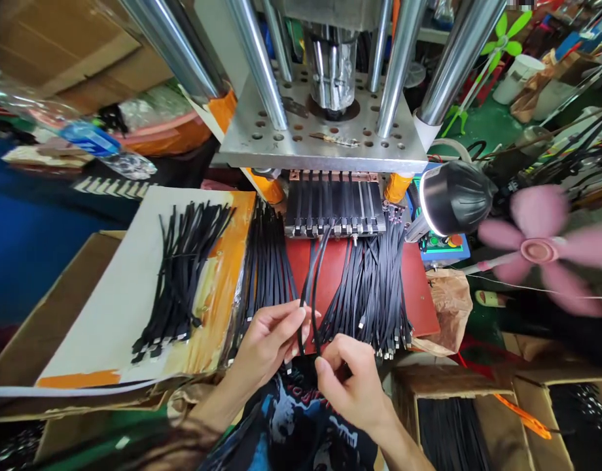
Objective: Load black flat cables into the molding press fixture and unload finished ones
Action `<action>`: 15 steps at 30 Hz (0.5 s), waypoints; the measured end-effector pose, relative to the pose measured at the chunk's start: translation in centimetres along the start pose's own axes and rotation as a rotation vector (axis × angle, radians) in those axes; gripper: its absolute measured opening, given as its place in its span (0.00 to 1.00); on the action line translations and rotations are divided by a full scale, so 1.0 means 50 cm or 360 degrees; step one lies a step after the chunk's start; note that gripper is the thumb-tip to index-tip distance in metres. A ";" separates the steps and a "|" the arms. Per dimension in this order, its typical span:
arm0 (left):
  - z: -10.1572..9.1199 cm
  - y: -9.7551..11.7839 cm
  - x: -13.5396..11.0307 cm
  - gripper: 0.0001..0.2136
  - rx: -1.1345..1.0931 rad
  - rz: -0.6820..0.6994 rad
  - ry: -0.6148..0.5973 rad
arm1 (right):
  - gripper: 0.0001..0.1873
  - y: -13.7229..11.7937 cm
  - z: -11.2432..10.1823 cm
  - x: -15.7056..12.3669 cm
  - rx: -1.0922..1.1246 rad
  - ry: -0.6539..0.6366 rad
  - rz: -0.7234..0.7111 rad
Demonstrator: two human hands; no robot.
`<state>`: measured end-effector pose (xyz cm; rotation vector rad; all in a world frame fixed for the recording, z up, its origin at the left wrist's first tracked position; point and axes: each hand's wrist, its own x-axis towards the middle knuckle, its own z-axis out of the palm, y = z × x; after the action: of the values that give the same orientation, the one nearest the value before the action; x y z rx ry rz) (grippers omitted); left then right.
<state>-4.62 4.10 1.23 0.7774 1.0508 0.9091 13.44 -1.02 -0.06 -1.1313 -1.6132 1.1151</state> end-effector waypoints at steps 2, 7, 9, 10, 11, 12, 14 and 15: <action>-0.002 0.005 -0.010 0.22 0.0121 0.0064 -0.0042 | 0.15 -0.004 -0.019 0.006 0.0009 -0.0225 0.0098; 0.010 0.003 -0.037 0.18 0.0677 0.0455 -0.0202 | 0.12 -0.020 -0.079 0.067 0.0241 -0.0522 0.0413; 0.012 -0.007 -0.042 0.18 0.0905 0.0474 -0.0266 | 0.16 -0.021 -0.076 0.094 0.0400 -0.0188 0.0431; 0.011 -0.011 -0.042 0.18 0.1000 0.0438 -0.0303 | 0.18 -0.020 -0.067 0.104 0.0449 -0.0030 0.0422; 0.009 -0.011 -0.039 0.17 0.1077 0.0387 -0.0339 | 0.20 -0.019 -0.056 0.112 0.0471 0.0095 0.0407; 0.006 -0.008 -0.035 0.15 0.1133 0.0347 -0.0363 | 0.22 -0.017 -0.043 0.115 0.0466 0.0176 0.0390; 0.001 0.012 -0.022 0.12 0.1181 0.0324 -0.0370 | 0.22 -0.014 -0.021 0.114 0.0423 0.0215 0.0344; -0.001 0.026 -0.015 0.12 0.1185 0.0346 -0.0342 | 0.21 -0.012 -0.014 0.110 0.0399 0.0203 0.0326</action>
<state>-5.15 3.99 2.64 1.5966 1.1295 0.5798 12.74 4.27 1.50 -1.1922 -1.2417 1.3090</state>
